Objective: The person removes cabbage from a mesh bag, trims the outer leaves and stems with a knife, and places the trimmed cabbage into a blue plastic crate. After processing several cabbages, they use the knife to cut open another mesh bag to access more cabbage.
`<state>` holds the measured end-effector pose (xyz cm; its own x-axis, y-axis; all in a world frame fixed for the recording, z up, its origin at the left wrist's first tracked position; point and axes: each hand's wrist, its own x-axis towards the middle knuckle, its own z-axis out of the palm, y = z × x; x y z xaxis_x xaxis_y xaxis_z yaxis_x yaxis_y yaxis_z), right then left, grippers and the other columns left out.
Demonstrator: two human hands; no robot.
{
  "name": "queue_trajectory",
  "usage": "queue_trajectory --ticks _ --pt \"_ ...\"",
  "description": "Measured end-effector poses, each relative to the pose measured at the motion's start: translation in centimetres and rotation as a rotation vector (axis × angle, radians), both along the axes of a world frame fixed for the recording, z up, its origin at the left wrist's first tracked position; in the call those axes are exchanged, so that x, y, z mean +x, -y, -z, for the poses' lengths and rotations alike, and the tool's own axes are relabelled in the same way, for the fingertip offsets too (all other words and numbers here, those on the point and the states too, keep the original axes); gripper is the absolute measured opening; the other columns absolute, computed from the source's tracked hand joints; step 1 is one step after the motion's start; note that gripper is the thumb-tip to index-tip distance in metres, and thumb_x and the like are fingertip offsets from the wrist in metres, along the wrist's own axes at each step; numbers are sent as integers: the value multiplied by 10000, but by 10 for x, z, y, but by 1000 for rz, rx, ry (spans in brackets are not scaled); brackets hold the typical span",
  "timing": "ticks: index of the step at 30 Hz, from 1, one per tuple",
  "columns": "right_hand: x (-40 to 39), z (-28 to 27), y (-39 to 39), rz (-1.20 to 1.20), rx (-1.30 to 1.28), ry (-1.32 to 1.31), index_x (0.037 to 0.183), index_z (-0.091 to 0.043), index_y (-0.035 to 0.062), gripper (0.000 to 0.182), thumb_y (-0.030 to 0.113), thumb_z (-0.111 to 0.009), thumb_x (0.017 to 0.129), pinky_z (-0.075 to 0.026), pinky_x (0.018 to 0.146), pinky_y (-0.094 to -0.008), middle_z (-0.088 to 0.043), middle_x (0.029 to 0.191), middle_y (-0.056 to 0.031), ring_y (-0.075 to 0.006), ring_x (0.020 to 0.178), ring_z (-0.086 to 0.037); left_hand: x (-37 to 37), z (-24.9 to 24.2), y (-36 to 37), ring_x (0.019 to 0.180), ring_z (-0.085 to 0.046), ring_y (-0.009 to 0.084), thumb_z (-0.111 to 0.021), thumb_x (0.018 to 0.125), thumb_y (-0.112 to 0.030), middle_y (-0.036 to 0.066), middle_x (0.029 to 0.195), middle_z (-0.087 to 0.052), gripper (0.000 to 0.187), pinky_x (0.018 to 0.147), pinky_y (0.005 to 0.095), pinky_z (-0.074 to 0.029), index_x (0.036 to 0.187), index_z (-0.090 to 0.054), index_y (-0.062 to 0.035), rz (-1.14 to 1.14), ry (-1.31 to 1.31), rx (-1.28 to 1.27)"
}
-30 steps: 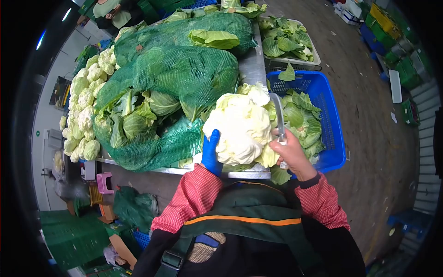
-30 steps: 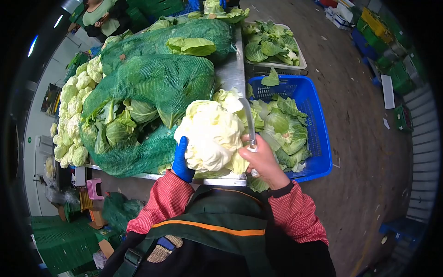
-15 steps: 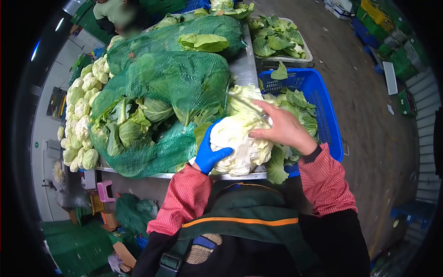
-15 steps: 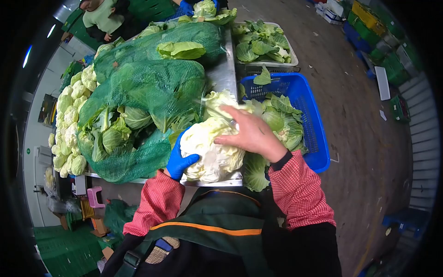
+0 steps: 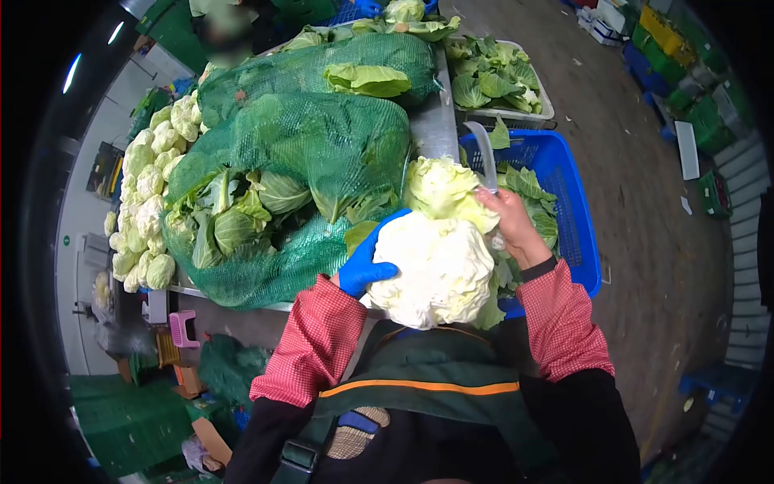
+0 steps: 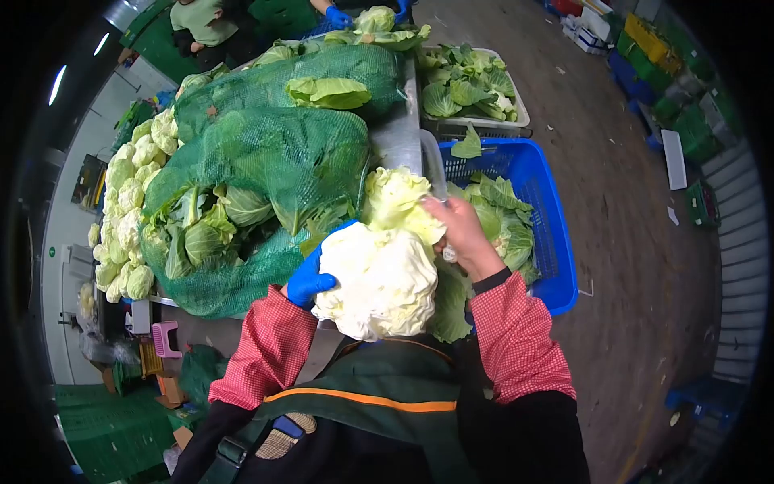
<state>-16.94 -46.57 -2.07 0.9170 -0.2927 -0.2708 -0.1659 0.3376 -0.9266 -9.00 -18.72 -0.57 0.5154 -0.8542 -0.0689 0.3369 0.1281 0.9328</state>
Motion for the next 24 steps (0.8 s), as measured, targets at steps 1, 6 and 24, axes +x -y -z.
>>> queue_trajectory --ticks 1,6,24 --pt "3 8 1 124 209 -38 982 -621 19 303 317 -635 928 -370 357 -212 -603 689 -17 -68 404 -475 -4 4 -3 1349 -400 243 -790 736 -384 121 1451 -423 962 1131 403 -299 1488 -293 -51 -29 -116 12" --pt "-12 -25 0 145 -259 -121 1334 -416 -8 540 378 -548 979 -346 380 -230 -541 735 -15 -74 410 -414 -9 -10 16 1285 -475 244 -550 953 -271 127 1419 -464 595 1073 404 -395 1462 -328 -56 -150 -454 -104" --pt "-15 -55 -51 -105 -685 102 1378 -456 93 749 436 -763 787 -481 691 -294 -592 808 -75 -176 741 -587 -3 -34 27 1269 -444 219 -429 1014 -292 90 1376 -461 487 1102 354 -332 1430 -350 -50 -257 83 -86"
